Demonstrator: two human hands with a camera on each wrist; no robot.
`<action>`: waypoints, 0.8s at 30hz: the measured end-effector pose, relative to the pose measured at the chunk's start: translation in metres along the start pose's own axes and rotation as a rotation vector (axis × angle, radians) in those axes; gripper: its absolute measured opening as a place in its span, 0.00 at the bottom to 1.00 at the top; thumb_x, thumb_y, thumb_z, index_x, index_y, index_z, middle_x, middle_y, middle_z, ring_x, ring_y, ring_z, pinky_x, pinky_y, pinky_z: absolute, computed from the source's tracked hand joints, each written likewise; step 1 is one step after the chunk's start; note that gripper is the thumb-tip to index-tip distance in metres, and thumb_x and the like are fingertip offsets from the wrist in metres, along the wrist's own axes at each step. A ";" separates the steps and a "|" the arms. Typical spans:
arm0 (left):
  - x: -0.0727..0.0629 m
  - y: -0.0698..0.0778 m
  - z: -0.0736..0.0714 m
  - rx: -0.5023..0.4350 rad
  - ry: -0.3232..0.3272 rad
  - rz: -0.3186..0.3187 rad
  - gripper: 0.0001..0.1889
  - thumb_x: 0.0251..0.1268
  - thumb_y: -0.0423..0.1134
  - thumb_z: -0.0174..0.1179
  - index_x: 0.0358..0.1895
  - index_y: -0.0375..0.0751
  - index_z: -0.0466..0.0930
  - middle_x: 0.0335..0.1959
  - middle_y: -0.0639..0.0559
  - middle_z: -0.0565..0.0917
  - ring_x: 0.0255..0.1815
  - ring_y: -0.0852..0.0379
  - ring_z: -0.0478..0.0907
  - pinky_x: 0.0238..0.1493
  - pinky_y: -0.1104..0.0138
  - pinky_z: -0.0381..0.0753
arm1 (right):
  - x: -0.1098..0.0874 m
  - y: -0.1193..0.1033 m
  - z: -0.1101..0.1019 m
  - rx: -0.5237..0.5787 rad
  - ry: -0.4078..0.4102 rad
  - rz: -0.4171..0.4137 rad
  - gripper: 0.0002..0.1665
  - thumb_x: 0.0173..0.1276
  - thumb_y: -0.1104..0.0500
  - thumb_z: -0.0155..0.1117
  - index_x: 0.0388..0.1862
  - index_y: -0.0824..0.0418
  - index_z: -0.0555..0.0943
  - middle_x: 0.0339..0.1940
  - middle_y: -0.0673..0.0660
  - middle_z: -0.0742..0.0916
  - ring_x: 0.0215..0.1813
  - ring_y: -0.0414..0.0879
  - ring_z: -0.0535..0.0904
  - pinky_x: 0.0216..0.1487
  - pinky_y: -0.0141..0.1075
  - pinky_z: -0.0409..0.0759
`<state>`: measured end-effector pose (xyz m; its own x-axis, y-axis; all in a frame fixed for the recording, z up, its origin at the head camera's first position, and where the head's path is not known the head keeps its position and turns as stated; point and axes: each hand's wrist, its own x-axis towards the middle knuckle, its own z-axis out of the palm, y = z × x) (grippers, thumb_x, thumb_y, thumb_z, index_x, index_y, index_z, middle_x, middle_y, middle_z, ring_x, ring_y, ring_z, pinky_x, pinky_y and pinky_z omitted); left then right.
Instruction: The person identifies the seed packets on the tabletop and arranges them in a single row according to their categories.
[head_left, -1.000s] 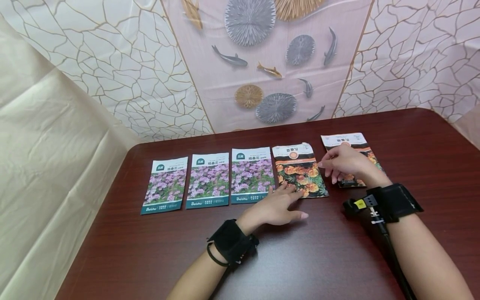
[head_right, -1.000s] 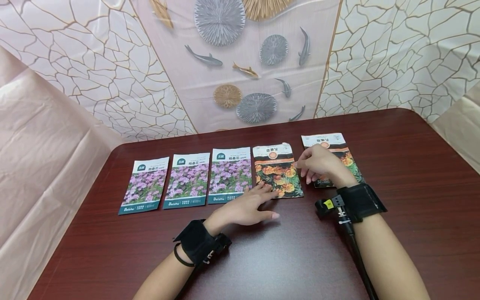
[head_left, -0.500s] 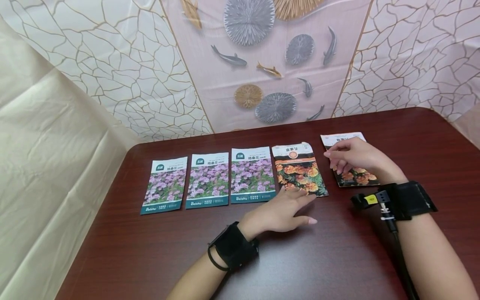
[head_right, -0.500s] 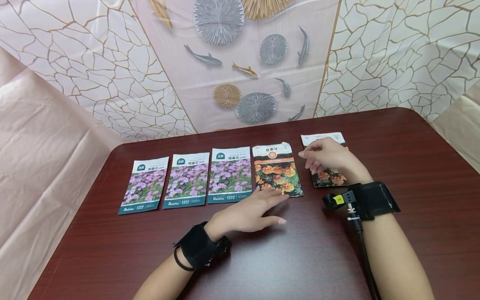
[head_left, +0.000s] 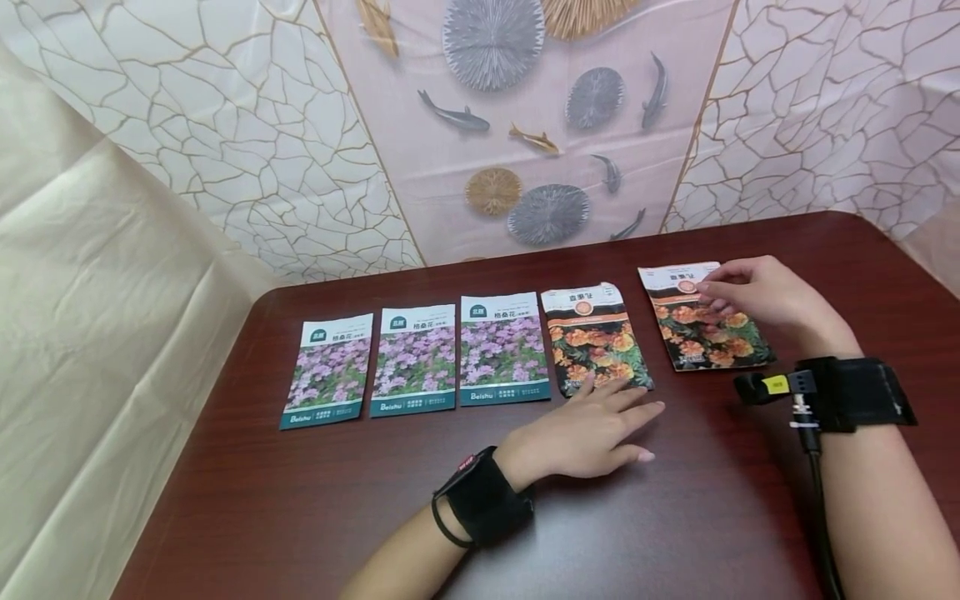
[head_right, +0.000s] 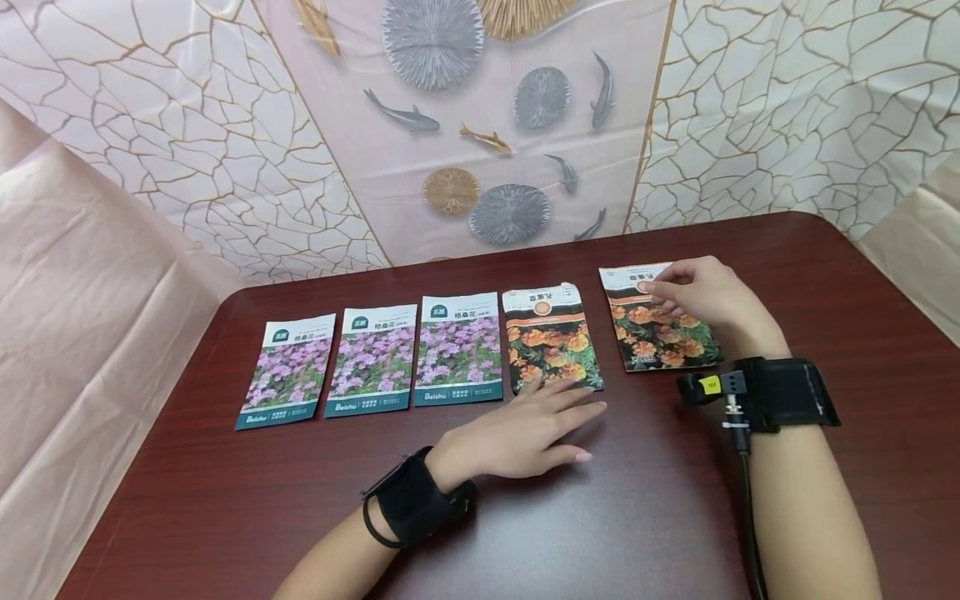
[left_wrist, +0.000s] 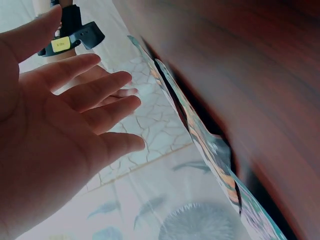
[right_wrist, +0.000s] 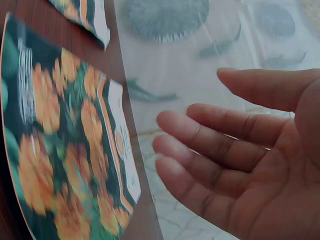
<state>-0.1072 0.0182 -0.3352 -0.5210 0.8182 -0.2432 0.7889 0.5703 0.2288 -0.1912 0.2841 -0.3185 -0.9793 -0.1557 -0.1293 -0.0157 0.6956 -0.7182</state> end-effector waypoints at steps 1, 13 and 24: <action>0.002 0.002 0.000 0.014 -0.004 -0.006 0.29 0.69 0.56 0.39 0.71 0.56 0.50 0.72 0.54 0.49 0.72 0.57 0.39 0.69 0.57 0.37 | 0.000 0.002 -0.002 -0.047 0.000 0.003 0.31 0.71 0.47 0.48 0.54 0.74 0.71 0.44 0.68 0.80 0.43 0.57 0.77 0.39 0.49 0.75; 0.041 0.021 -0.001 0.075 -0.067 -0.122 0.28 0.69 0.55 0.39 0.71 0.61 0.50 0.71 0.60 0.51 0.71 0.61 0.40 0.69 0.58 0.38 | 0.004 0.026 -0.007 -0.272 -0.134 -0.010 0.31 0.72 0.51 0.48 0.61 0.76 0.64 0.57 0.79 0.69 0.53 0.70 0.69 0.47 0.61 0.67; 0.055 0.026 0.003 0.116 -0.059 -0.175 0.28 0.69 0.56 0.40 0.71 0.62 0.49 0.72 0.61 0.48 0.71 0.62 0.39 0.69 0.56 0.37 | 0.006 0.038 -0.004 -0.265 -0.205 0.008 0.36 0.71 0.47 0.48 0.64 0.75 0.62 0.60 0.78 0.66 0.59 0.73 0.61 0.50 0.63 0.65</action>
<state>-0.1144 0.0775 -0.3456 -0.6360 0.6996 -0.3256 0.7220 0.6884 0.0688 -0.1982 0.3127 -0.3439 -0.9191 -0.2686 -0.2881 -0.0867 0.8515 -0.5171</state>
